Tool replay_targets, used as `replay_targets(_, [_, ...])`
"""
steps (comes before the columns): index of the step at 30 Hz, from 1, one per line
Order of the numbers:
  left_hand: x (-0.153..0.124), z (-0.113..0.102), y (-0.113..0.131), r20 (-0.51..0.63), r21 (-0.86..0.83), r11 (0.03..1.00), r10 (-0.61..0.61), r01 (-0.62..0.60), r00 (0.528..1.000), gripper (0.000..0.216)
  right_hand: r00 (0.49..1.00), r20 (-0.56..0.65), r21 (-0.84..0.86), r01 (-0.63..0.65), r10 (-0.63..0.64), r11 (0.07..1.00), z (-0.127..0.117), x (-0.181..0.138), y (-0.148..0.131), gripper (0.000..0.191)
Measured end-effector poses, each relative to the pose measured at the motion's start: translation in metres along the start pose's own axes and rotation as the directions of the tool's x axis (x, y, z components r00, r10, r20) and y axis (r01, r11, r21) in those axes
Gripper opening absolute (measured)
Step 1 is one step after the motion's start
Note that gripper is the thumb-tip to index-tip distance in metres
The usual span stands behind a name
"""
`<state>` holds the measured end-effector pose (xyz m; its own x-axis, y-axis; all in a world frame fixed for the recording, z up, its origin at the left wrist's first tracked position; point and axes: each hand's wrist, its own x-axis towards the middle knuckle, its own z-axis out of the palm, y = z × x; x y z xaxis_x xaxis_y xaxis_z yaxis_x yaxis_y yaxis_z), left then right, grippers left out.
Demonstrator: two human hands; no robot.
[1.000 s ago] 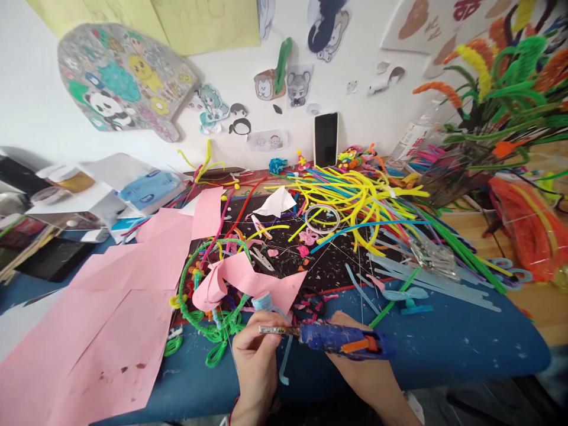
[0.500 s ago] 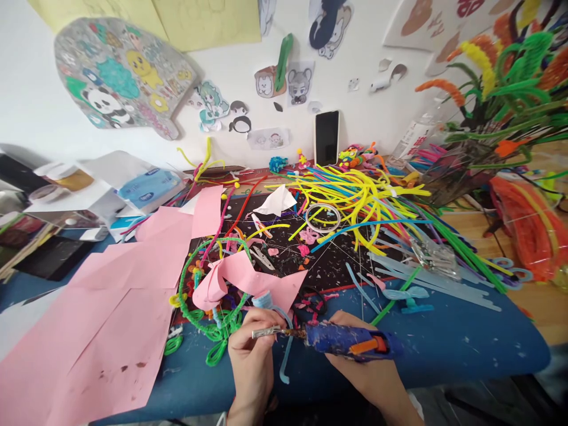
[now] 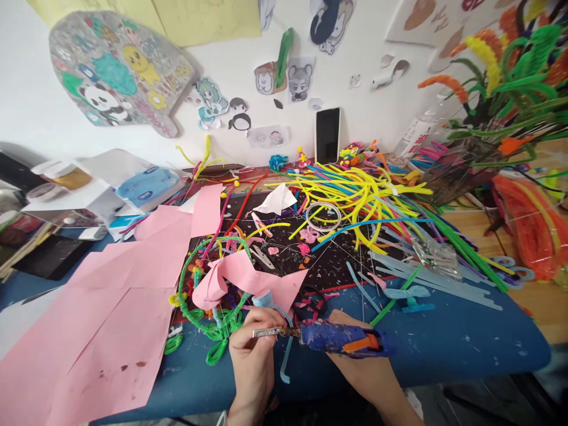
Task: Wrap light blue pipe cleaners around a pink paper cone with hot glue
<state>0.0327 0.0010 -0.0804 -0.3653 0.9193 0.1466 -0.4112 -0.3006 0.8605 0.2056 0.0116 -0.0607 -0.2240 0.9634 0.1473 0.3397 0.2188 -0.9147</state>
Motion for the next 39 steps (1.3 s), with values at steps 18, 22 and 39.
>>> replay_targets(18, [0.002, -0.006, -0.004, -0.026, -0.003, 0.998, 0.056, -0.056, 0.998, 0.009, 1.000, -0.017, 0.071, -0.021, 0.022, 0.997, -0.002, -0.005, 0.004, 0.020])
replay_targets(22, [0.001, -0.006, -0.006, -0.007, -0.008, 0.998, 0.059, -0.059, 0.998, 0.008, 0.987, -0.023, 0.180, -0.153, 0.159, 0.972, 0.001, -0.009, 0.010, 0.015])
replay_targets(39, [-0.001, -0.008, -0.007, -0.001, -0.022, 0.999, 0.047, -0.047, 0.999, 0.008, 0.999, -0.019, -0.015, -0.049, 0.048, 0.999, 0.003, 0.001, 0.002, 0.025])
